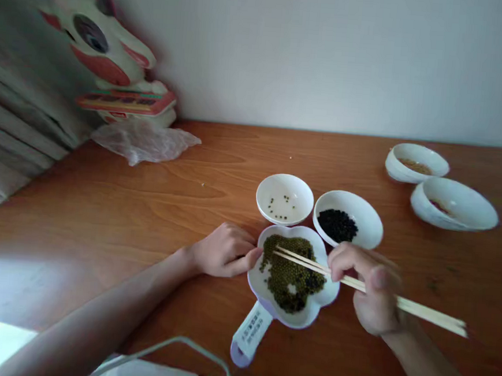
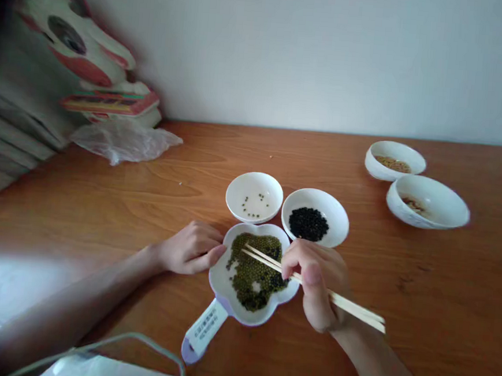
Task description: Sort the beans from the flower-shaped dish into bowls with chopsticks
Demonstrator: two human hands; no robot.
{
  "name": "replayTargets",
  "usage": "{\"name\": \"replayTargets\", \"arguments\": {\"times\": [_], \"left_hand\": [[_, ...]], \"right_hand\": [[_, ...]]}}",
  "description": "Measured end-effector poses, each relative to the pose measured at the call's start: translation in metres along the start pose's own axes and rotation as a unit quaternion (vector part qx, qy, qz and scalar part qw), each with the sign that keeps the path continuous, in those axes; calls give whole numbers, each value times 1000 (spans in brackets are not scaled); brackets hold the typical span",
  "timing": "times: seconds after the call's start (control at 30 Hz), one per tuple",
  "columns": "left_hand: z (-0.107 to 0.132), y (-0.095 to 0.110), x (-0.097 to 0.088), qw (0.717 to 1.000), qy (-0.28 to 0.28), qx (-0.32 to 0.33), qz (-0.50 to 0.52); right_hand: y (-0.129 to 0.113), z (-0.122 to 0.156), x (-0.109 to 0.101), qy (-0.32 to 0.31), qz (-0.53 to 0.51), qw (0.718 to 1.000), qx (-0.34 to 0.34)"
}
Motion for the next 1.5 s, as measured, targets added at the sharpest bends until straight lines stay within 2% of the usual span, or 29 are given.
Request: {"name": "replayTargets", "arguments": {"times": [0.23, 0.57, 1.0, 1.5], "left_hand": [[-3, 2, 2, 1000, -5, 1, 2], [-2, 1, 2, 1000, -5, 5, 0], [-3, 2, 1, 1000, 1, 9, -2], [-3, 2, 1, 1000, 3, 13, -9]], "right_hand": [[-4, 1, 1, 4, -8, 1000, -18], [-3, 0, 1, -13, 5, 1000, -2], [-6, 0, 0, 21, -12, 1000, 0], [-2, 1, -1, 13, 2, 1000, 0]]}}
Point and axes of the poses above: each hand's wrist, its own z-axis away from the middle knuckle, its own x-axis out of the palm, y = z × x, the point moved 5 cm from there along -z, towards the middle knuckle, and after that the axes turned 10 degrees about x, right-handed, at the moved point
